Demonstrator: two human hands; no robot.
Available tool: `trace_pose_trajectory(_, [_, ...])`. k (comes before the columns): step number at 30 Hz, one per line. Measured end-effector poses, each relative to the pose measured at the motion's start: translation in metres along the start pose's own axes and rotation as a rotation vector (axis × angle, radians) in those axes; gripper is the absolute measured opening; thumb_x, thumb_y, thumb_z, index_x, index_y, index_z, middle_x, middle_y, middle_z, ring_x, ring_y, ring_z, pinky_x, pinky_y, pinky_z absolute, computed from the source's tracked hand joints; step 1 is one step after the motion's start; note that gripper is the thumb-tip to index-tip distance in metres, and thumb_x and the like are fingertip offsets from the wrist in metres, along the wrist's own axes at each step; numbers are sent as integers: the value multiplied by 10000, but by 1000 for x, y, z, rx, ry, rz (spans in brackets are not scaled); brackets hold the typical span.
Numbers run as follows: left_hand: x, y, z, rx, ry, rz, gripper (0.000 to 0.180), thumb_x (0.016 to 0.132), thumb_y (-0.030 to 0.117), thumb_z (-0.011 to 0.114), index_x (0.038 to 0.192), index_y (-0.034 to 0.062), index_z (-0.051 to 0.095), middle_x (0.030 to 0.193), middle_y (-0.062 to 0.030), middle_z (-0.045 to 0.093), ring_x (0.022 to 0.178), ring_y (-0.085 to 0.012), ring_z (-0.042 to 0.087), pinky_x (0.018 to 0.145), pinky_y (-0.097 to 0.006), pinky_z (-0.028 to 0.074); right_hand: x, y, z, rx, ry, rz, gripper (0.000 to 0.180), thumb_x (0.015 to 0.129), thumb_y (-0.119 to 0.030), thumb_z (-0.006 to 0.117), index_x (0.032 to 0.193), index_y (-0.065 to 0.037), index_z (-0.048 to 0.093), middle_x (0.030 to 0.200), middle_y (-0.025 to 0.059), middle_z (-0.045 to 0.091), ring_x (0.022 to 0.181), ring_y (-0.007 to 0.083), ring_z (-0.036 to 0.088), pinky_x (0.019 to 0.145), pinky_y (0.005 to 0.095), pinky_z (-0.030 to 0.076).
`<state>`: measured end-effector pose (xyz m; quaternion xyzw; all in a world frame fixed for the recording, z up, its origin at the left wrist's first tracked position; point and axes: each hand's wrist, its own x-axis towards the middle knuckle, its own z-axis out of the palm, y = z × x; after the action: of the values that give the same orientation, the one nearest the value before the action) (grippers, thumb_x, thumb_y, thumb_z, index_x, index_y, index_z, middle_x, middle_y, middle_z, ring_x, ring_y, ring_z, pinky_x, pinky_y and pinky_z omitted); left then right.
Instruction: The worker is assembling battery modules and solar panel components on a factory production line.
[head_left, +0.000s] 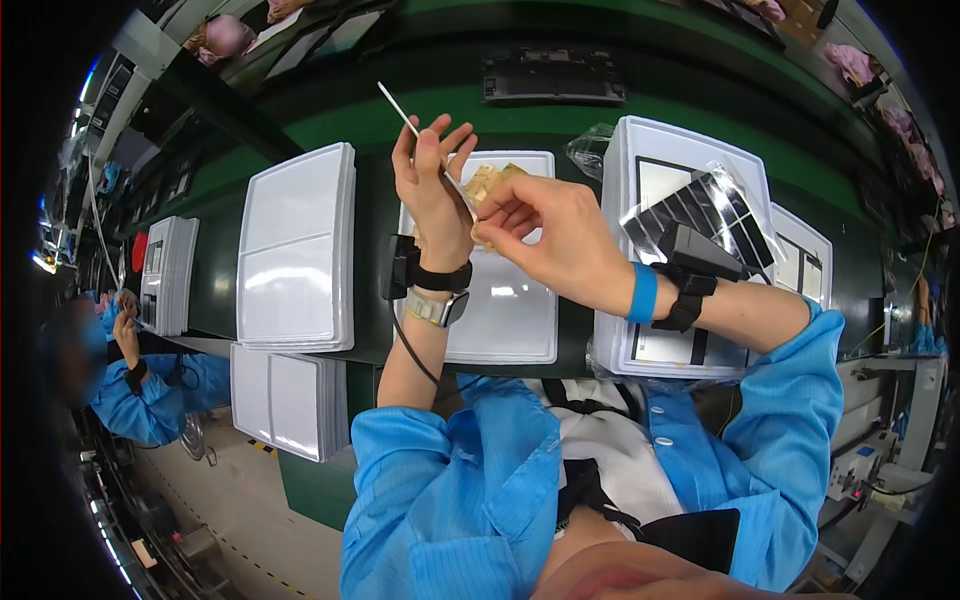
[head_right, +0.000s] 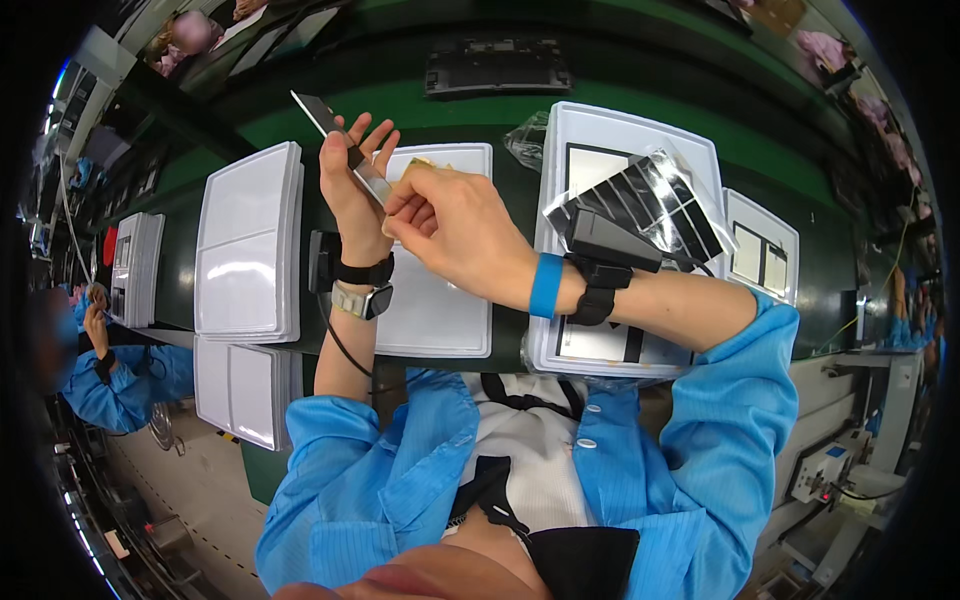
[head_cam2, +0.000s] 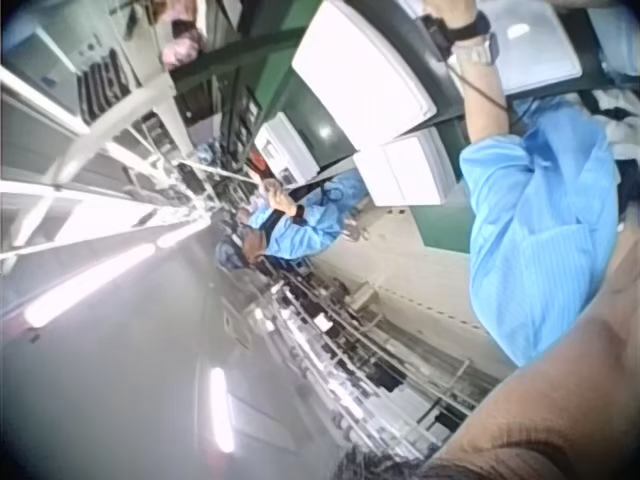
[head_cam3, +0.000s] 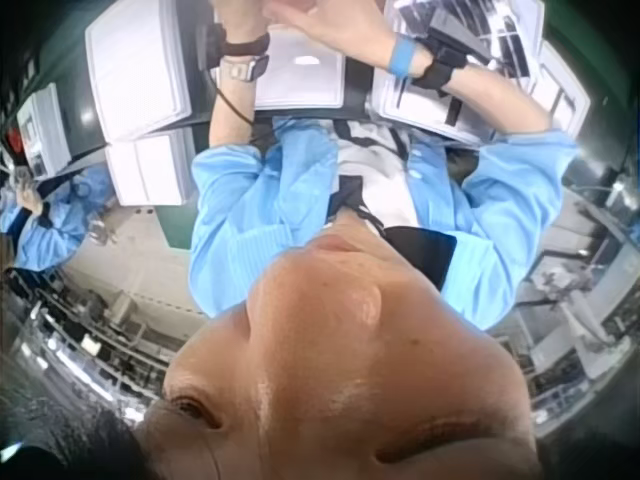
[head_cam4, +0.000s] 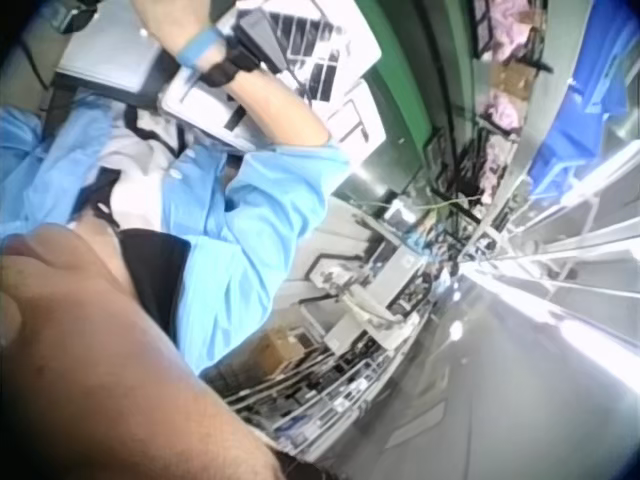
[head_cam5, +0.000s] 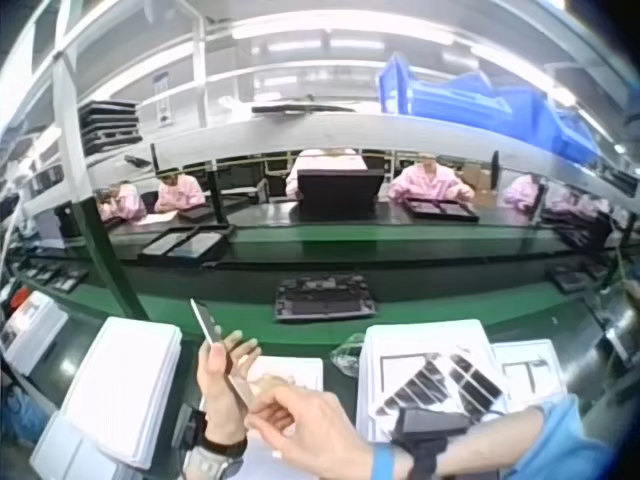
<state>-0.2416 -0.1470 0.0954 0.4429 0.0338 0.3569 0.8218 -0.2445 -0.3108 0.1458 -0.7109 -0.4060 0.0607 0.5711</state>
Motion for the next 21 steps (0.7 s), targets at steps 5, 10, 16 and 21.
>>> trace_pose_trajectory(5, [-4,-6,-5,-5,47,7,652,1013,339,681,1433,-49,369,1297,-232,568,1120,-321,664,1002,-440,567,0,-1,-1,-51,14,44,201,862,-44,802,1023,25,704,896,89,734,801,144,751,737,255,610])
trace_pose_trajectory(10, [-10,-5,-11,10,24,18,674,1004,337,694,1440,-53,359,1296,-230,573,1086,-311,673,983,-436,570,-1,10,3,-28,-54,115,141,886,-34,764,1001,38,725,870,95,753,787,152,753,737,264,610])
trace_pose_trajectory(16, [-8,3,-23,-85,-119,-135,605,1026,434,616,1420,14,433,1294,-197,599,1073,-313,679,963,-430,572,18,39,-14,-38,-134,219,137,904,50,660,1013,33,740,891,107,760,793,144,748,738,271,610])
trace_pose_trajectory(21, [36,58,-67,-23,-67,-71,636,1027,562,503,1386,37,504,1292,-178,624,1122,-315,656,1042,-426,529,44,43,-26,-226,14,-2,145,906,-7,681,1043,-5,729,953,98,744,831,182,751,756,304,613])
